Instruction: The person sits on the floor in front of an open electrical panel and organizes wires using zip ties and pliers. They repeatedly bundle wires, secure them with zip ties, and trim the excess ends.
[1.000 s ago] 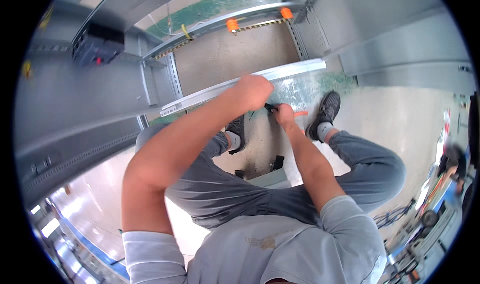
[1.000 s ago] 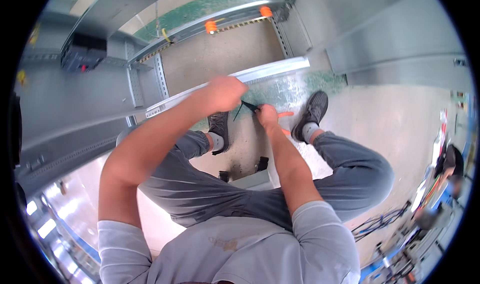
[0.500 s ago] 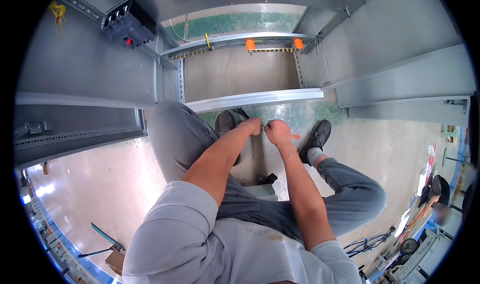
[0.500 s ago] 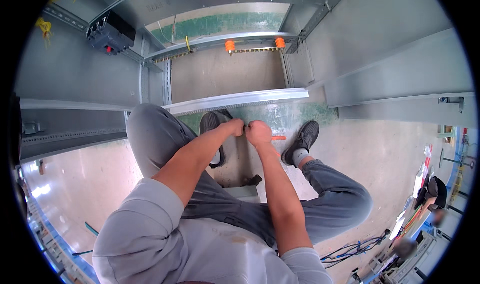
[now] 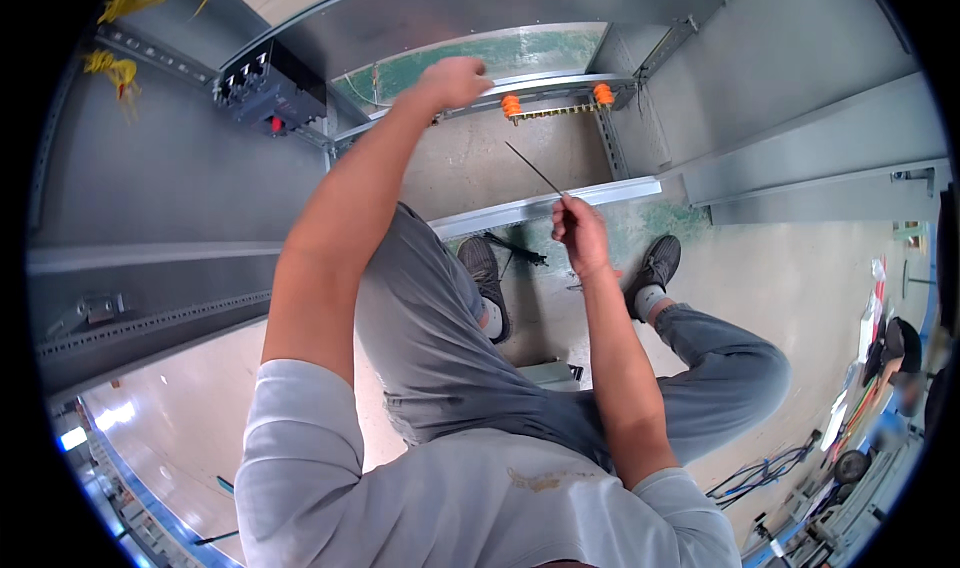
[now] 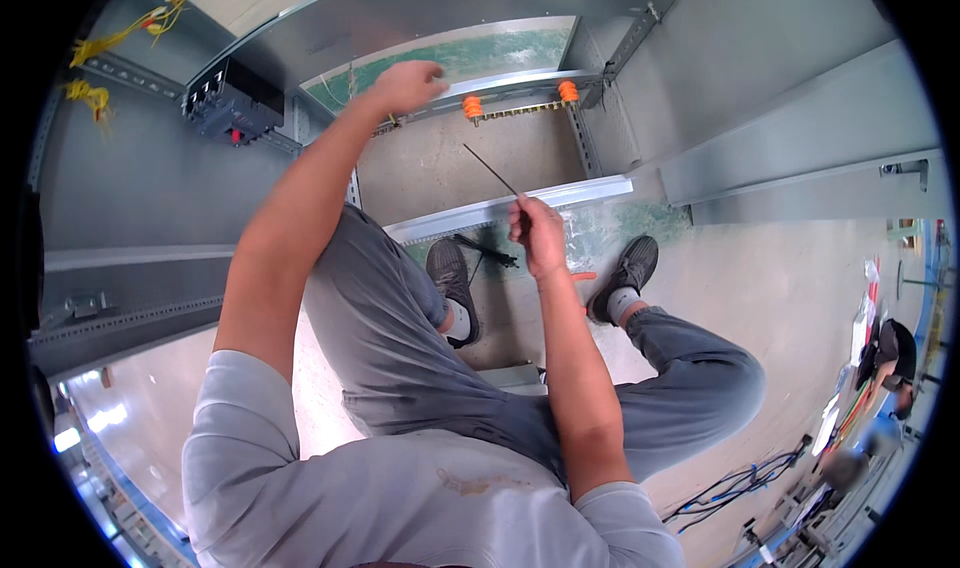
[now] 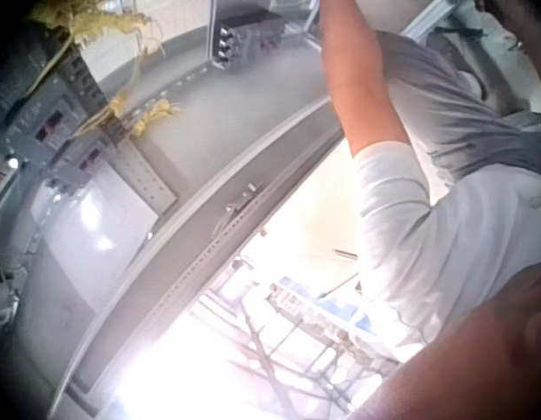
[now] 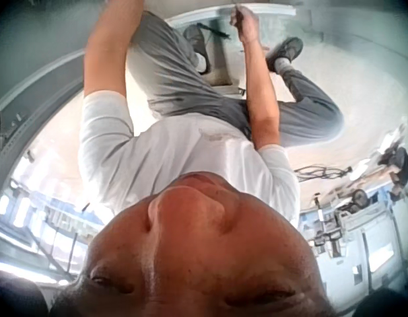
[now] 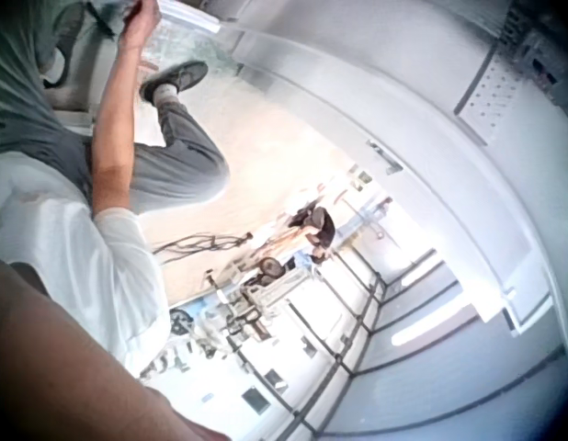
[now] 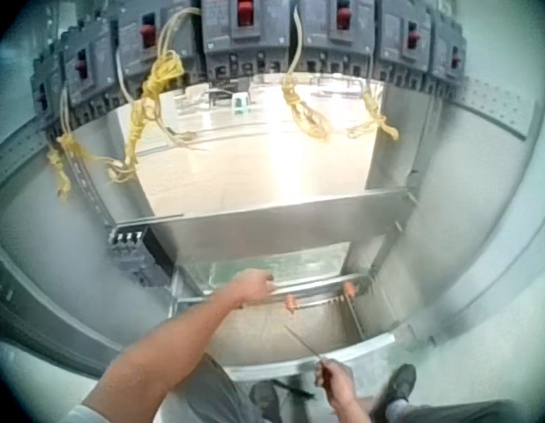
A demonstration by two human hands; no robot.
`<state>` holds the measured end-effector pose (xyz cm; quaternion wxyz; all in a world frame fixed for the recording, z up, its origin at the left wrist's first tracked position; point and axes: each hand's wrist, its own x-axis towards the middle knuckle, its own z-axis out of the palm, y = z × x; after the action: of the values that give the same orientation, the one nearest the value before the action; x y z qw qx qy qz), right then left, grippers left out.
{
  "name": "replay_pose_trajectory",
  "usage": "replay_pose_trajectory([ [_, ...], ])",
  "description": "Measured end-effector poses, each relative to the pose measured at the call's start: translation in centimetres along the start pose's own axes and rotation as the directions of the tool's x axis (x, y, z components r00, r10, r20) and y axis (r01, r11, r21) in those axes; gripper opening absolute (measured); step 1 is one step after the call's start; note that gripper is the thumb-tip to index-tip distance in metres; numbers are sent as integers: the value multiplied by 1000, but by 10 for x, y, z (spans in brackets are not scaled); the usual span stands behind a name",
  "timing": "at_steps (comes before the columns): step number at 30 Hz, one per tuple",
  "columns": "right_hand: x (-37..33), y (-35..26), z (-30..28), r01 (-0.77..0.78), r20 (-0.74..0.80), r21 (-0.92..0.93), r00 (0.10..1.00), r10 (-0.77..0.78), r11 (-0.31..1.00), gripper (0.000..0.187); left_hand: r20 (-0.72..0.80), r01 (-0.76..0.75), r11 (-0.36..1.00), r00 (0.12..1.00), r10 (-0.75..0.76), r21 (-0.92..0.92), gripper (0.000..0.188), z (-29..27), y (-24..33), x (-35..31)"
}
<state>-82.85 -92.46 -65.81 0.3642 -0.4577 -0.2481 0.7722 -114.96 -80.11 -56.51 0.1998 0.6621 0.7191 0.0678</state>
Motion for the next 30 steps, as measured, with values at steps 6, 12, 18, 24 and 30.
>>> replay_pose_trajectory([
  [6, 13, 34, 53, -22, 35, 70, 999, 19, 997, 26, 333, 72, 997, 941, -65, -7, 82, 24, -71, 25],
  [12, 29, 55, 91, -29, 4, 61, 1000, 29, 998, 26, 419, 125, 992, 900, -119, 14, 99, 23, -79, 35],
  [18, 42, 65, 111, -14, -38, 82, 999, 17, 997, 28, 404, 162, 963, 913, -64, -214, 92, 19, -80, 30],
  [24, 55, 71, 123, -10, -37, 88, 999, 14, 996, 28, 329, 199, 924, 940, -86, -327, 83, 19, -76, 20],
  [30, 70, 77, 130, -13, -26, 93, 1000, 15, 996, 30, 249, 126, 944, 967, -49, -304, 71, 20, -77, 20],
])
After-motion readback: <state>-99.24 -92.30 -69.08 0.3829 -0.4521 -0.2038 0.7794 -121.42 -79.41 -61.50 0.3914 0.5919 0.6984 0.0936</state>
